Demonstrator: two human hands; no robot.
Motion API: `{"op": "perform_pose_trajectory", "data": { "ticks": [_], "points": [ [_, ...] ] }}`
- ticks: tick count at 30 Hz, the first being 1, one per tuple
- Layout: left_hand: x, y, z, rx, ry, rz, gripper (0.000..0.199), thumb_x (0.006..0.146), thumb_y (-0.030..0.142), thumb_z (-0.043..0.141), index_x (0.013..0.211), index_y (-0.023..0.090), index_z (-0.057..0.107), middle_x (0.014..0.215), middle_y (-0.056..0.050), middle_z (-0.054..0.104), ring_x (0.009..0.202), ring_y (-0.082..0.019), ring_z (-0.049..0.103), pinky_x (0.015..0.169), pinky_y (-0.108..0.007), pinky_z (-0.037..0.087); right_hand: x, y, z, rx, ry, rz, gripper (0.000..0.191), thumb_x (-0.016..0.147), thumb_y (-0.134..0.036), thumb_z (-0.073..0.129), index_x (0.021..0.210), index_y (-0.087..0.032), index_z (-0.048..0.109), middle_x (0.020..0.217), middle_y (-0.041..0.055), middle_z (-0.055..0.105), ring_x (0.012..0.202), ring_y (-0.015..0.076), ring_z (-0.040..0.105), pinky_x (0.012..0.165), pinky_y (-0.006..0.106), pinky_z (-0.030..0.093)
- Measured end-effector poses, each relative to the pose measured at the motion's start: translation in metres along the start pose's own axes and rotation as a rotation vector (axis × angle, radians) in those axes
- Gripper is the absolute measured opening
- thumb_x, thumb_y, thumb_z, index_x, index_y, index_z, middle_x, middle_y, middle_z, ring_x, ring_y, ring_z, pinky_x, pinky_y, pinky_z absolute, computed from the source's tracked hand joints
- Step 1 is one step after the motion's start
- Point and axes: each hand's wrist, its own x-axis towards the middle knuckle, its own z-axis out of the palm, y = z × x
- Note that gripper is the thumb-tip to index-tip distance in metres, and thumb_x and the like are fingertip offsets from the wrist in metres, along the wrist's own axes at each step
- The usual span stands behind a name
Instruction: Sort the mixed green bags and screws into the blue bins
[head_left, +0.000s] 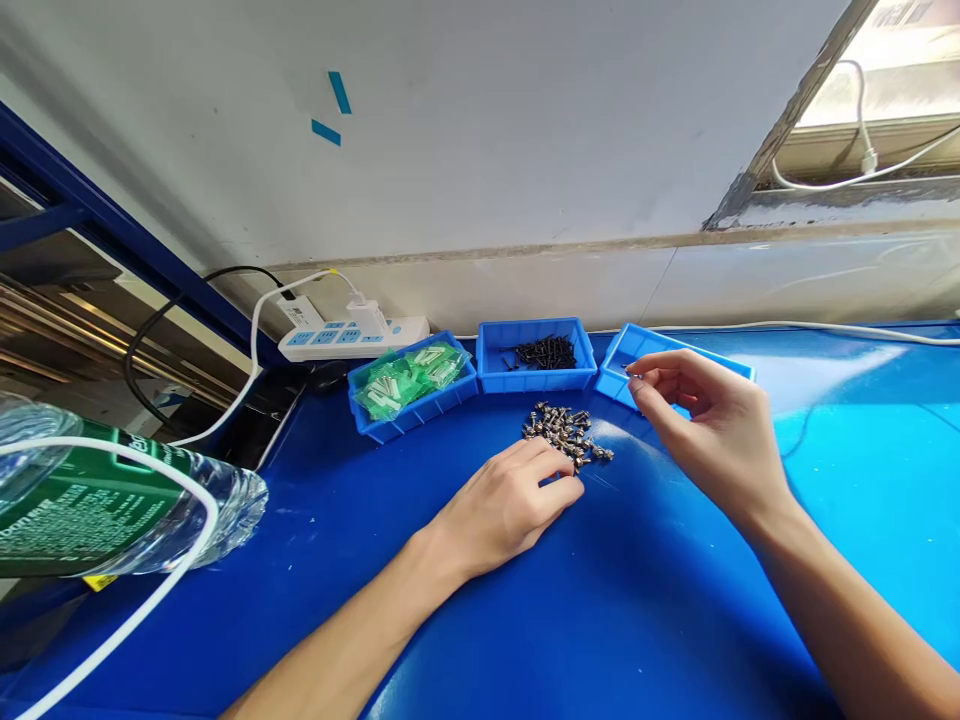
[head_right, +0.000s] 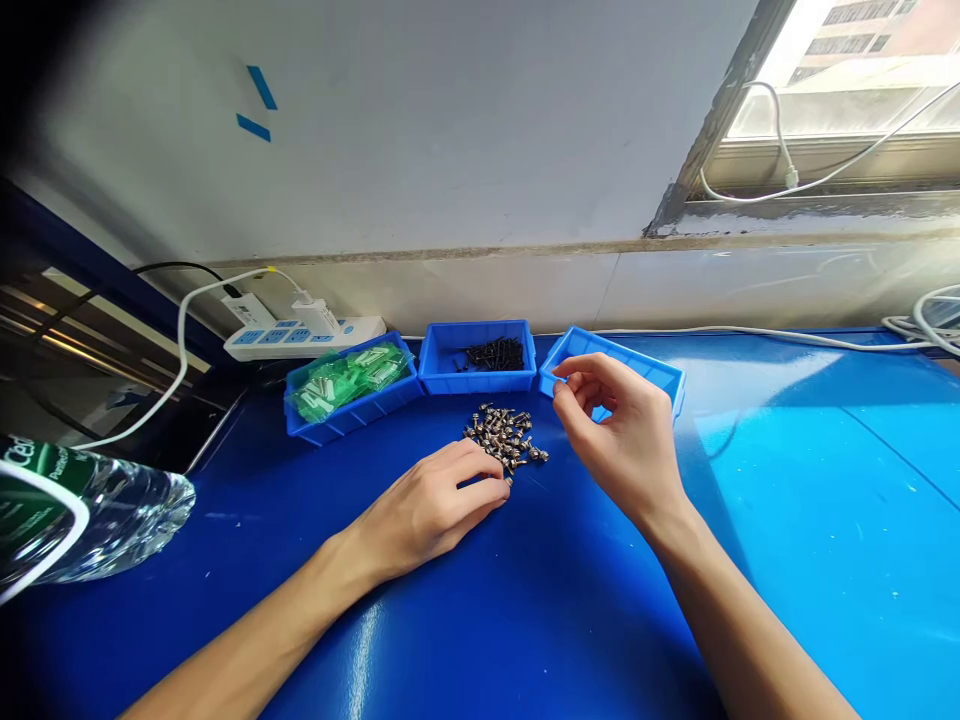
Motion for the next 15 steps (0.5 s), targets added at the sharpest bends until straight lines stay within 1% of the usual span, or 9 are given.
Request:
{"op": "perform_pose_trajectory", "data": {
  "ticks": [2,4,7,9,12,15],
  "points": [
    [0.0008,0.0023,0.0003,0.004,0.029,-0.003,0.021,0.105,0.013,0.051,0.106,0.014,0.072,0.109,-0.01,0.075,0.098,-0.021,0.068,0.085,-0.032,0.059,0.0002,0.0006,0.0001,0.0,-0.002,0.001,0.008,0.082,-0.029,0.069,0.082,-0.022,0.072,0.069,0.0007,0.068,0.058,0.0149,0.062,0.055,0.027,0.052],
    [0.0014,0.0047,0.0017,0.01,0.015,0.012,0.023,0.106,0.011,0.049,0.109,0.014,0.072,0.11,-0.01,0.076,0.101,-0.021,0.069,0.087,-0.032,0.06,0.0003,0.0009,0.0002,-0.004,-0.005,0.001,0.008,0.082,-0.03,0.069,0.082,-0.022,0.072,0.069,0.001,0.068,0.058,0.015,0.062,0.055,0.027,0.052],
    [0.0013,0.0065,0.0036,-0.001,-0.016,0.021,0.023,0.104,0.007,0.05,0.103,0.013,0.073,0.103,-0.009,0.076,0.095,-0.02,0.069,0.082,-0.031,0.061,0.0001,0.0013,0.0005,-0.012,-0.009,-0.002,0.01,0.083,-0.031,0.068,0.082,-0.022,0.072,0.069,0.0011,0.069,0.058,0.0149,0.062,0.054,0.027,0.052],
    [0.0009,0.0058,0.0033,-0.019,-0.002,-0.002,0.024,0.101,0.004,0.051,0.1,0.012,0.074,0.1,-0.009,0.076,0.092,-0.02,0.069,0.079,-0.029,0.061,-0.0002,0.0016,0.0007,-0.02,-0.012,-0.004,0.01,0.083,-0.031,0.068,0.082,-0.022,0.072,0.069,0.0011,0.069,0.057,0.0148,0.062,0.054,0.027,0.051],
    [0.001,0.0039,0.001,-0.095,0.062,-0.053,0.025,0.099,0.002,0.052,0.099,0.012,0.075,0.098,-0.01,0.075,0.089,-0.02,0.07,0.077,-0.029,0.061,-0.0006,0.0016,0.0008,-0.031,-0.021,-0.004,0.013,0.084,-0.032,0.067,0.083,-0.021,0.073,0.07,0.0015,0.069,0.057,0.0149,0.062,0.052,0.027,0.05],
    [0.0036,0.0046,-0.0018,-0.239,0.185,-0.141,0.02,0.099,0.006,0.058,0.1,0.013,0.076,0.098,-0.01,0.076,0.089,-0.019,0.072,0.081,-0.029,0.062,-0.0008,0.0007,0.0003,-0.013,-0.037,-0.003,0.013,0.083,-0.032,0.067,0.083,-0.02,0.073,0.069,0.0016,0.069,0.057,0.0144,0.062,0.053,0.026,0.05]
  ]
}}
